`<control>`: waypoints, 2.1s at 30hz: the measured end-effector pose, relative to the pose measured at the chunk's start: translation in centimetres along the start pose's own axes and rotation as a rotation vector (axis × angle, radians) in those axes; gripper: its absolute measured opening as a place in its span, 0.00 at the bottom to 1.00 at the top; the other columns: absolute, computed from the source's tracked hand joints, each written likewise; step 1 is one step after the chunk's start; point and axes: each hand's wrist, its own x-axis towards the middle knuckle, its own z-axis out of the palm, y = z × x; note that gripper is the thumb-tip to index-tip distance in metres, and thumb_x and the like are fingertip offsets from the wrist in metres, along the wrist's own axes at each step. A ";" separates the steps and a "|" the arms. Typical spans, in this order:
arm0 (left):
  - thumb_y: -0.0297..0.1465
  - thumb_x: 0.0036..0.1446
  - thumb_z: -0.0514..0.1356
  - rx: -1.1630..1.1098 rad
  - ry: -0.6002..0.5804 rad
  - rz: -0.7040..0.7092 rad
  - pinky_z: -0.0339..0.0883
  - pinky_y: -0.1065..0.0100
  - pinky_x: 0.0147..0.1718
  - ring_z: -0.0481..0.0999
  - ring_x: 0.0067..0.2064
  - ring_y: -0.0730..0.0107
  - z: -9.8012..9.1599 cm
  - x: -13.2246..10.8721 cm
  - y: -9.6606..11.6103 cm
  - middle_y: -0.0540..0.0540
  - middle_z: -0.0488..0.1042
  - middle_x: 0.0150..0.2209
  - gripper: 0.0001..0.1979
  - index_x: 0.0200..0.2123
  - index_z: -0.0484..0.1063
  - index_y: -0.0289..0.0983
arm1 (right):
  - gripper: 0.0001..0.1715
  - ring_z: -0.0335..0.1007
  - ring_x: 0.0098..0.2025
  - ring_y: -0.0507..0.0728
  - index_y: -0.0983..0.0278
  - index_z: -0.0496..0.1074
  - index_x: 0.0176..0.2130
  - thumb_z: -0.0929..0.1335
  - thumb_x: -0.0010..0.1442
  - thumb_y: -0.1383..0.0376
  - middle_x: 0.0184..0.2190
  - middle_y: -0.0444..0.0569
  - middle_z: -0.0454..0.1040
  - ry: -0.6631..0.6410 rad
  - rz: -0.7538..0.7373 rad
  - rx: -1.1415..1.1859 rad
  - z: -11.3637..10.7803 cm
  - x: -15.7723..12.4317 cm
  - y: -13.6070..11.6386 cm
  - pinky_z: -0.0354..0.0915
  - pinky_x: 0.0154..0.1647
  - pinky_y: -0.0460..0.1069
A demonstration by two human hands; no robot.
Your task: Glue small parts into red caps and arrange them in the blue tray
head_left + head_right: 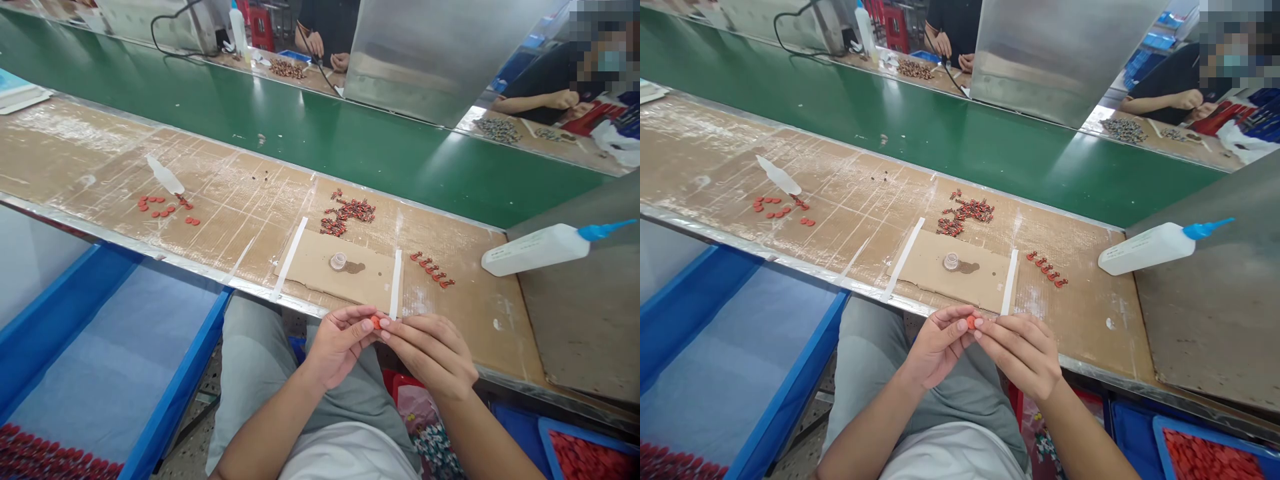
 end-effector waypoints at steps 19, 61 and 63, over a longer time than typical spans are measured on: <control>0.28 0.51 0.70 0.012 0.053 0.167 0.72 0.67 0.46 0.80 0.42 0.69 -1.5 0.9 0.4 0.45 0.81 0.39 0.10 0.39 0.79 0.36 | 0.28 0.77 0.41 0.58 0.55 0.75 0.50 0.78 0.49 0.69 0.44 0.48 0.81 0.050 0.054 -0.021 2.1 3.2 -1.0 0.71 0.40 0.53; 0.23 0.52 0.68 -0.131 0.211 0.261 0.73 0.76 0.46 0.81 0.42 0.74 -2.8 1.2 3.9 0.44 0.81 0.42 0.10 0.40 0.80 0.34 | 0.13 0.75 0.34 0.56 0.63 0.78 0.38 0.70 0.57 0.58 0.36 0.51 0.81 -0.237 0.651 0.124 11.1 7.3 15.6 0.70 0.41 0.52; 0.23 0.52 0.68 -0.137 0.217 0.261 0.73 0.76 0.46 0.81 0.42 0.73 -2.8 1.2 3.9 0.44 0.81 0.42 0.10 0.40 0.80 0.34 | 0.13 0.76 0.34 0.56 0.63 0.79 0.39 0.70 0.57 0.58 0.36 0.51 0.81 -0.216 0.654 0.129 11.1 7.1 15.5 0.70 0.41 0.52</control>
